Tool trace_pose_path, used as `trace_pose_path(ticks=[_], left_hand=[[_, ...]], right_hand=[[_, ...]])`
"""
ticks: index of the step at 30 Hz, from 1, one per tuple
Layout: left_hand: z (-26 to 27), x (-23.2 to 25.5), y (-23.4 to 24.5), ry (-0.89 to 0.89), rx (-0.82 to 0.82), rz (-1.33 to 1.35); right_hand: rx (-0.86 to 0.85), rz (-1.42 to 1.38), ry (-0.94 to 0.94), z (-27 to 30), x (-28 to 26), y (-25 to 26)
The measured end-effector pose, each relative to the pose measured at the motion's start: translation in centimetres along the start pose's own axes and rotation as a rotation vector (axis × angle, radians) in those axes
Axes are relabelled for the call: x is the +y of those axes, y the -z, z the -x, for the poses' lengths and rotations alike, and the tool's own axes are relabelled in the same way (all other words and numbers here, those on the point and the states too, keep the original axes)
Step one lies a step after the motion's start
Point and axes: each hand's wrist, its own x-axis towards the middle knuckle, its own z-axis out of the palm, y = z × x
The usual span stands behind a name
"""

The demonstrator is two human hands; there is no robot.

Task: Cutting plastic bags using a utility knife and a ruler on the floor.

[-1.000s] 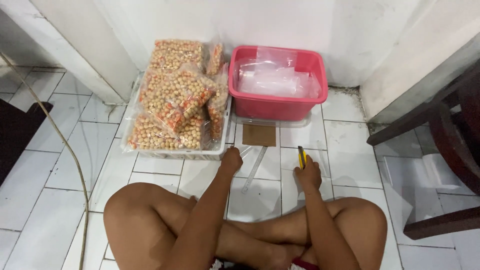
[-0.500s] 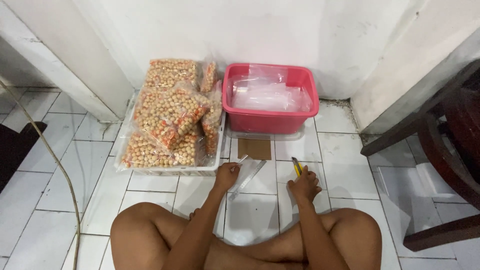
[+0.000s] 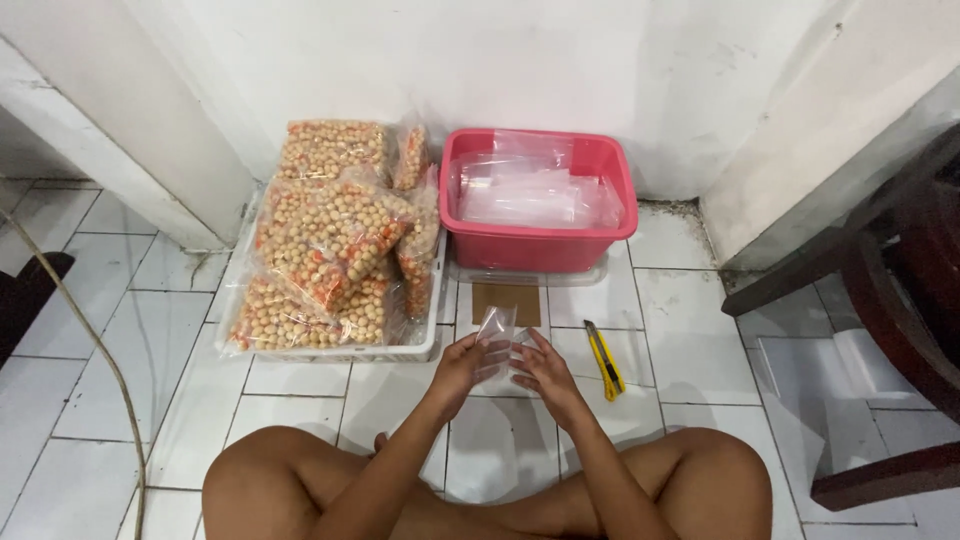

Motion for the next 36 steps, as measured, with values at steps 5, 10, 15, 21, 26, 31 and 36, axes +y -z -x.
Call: trace_pose_path(ticks=[5,10,15,21,26,31,36], left_hand=[[-1.9,-0.5,0.6,0.085,-0.064,0.154],[-4.5,-2.3,0.7,0.151,-0.114,0.207],[-4.5,-1.4,0.3,0.162,-0.169,0.247],[-8.4,-4.4,3.1,0.014,-0.051,0.027],[-9.5,-5.2,4.5,0.083,0.117,0.011],[-9.1,-4.9,4.2,-0.014,0.209,0.103],[-9.4,-5.4,4.3,0.103,0.231,0.086]], right_hand=[[-0.013,-0.079,-0.019,-2.2,0.9,1.9],[0.026,-0.032,-0.020,-1.4,-1.7,0.6],[0.090,-0.161,-0.024,-1.6,-3.2,-0.1],[0.289,-0.002,0.108,-6.8,2.0,5.9],[0.371,0.025,0.068,-6.2,1.4,5.5],[0.407,0.043,0.131,-6.0,1.3,5.8],[0.420,0.080,0.141,-5.3,0.2,5.1]])
